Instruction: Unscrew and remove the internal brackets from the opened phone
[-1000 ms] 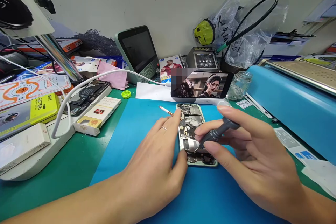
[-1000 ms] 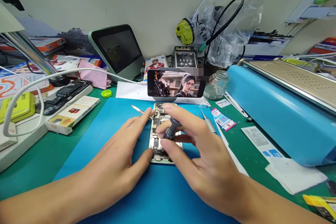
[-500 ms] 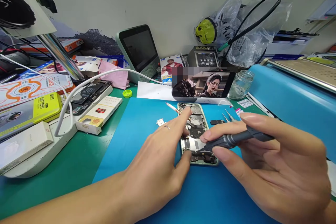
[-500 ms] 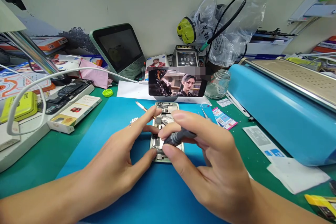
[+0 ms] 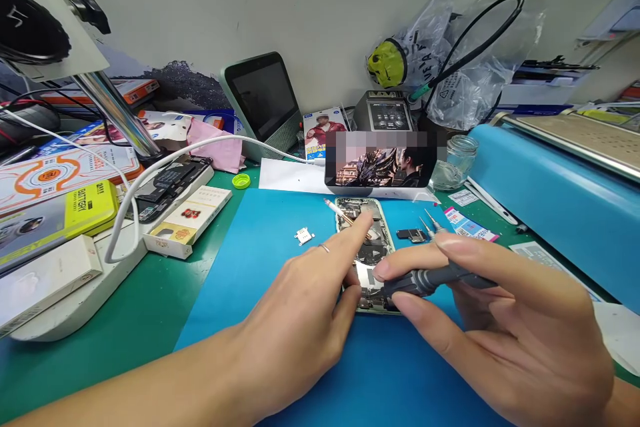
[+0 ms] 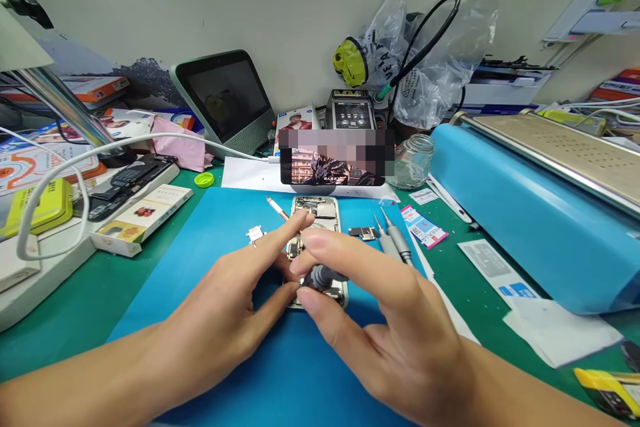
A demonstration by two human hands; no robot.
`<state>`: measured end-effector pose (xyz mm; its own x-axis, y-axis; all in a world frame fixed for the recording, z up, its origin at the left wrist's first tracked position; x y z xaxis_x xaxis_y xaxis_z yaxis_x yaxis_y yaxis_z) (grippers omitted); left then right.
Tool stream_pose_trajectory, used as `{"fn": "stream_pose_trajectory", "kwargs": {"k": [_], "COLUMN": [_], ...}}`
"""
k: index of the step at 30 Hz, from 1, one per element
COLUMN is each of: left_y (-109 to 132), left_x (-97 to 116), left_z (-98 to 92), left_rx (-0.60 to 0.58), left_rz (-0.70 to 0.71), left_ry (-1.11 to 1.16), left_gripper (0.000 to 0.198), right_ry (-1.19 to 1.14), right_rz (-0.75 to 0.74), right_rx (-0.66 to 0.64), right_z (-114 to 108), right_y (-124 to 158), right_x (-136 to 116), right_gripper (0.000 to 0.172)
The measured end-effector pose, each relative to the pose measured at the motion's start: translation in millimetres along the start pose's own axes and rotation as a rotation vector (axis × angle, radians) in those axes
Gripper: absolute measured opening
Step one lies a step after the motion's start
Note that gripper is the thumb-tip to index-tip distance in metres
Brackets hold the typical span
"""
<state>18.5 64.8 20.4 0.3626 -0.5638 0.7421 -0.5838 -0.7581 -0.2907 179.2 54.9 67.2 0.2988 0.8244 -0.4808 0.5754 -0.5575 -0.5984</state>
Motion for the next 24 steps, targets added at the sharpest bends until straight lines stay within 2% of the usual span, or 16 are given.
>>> {"fn": "stream_pose_trajectory", "kwargs": {"k": [11,24], "left_y": [-0.4,-0.5], "left_x": [-8.0,-6.0], "left_z": [4.7,4.6], "left_rx": [-0.020,0.000], "left_rz": [-0.047,-0.038], "left_ry": [-0.003,-0.033], "left_gripper": [0.074,0.069], "right_ry": [0.028,0.016], "right_rz": [-0.002,0.012], "right_rx": [-0.018,-0.046], "right_z": [-0.5,1.2], "right_y": [2.9,3.0], "right_x": [0.2,3.0], "right_gripper": [0.081,0.080]}}
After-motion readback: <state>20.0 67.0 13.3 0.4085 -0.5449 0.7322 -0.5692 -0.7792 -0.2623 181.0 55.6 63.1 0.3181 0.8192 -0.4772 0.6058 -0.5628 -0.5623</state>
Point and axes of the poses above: each hand's wrist, its own y-axis away from the middle knuckle, its own z-axis out of the palm, x = y × z, the point moved 6 cm from there along -y, towards the middle knuckle, and after that the axes turned 8 degrees about -x, right-handed, at the moved point
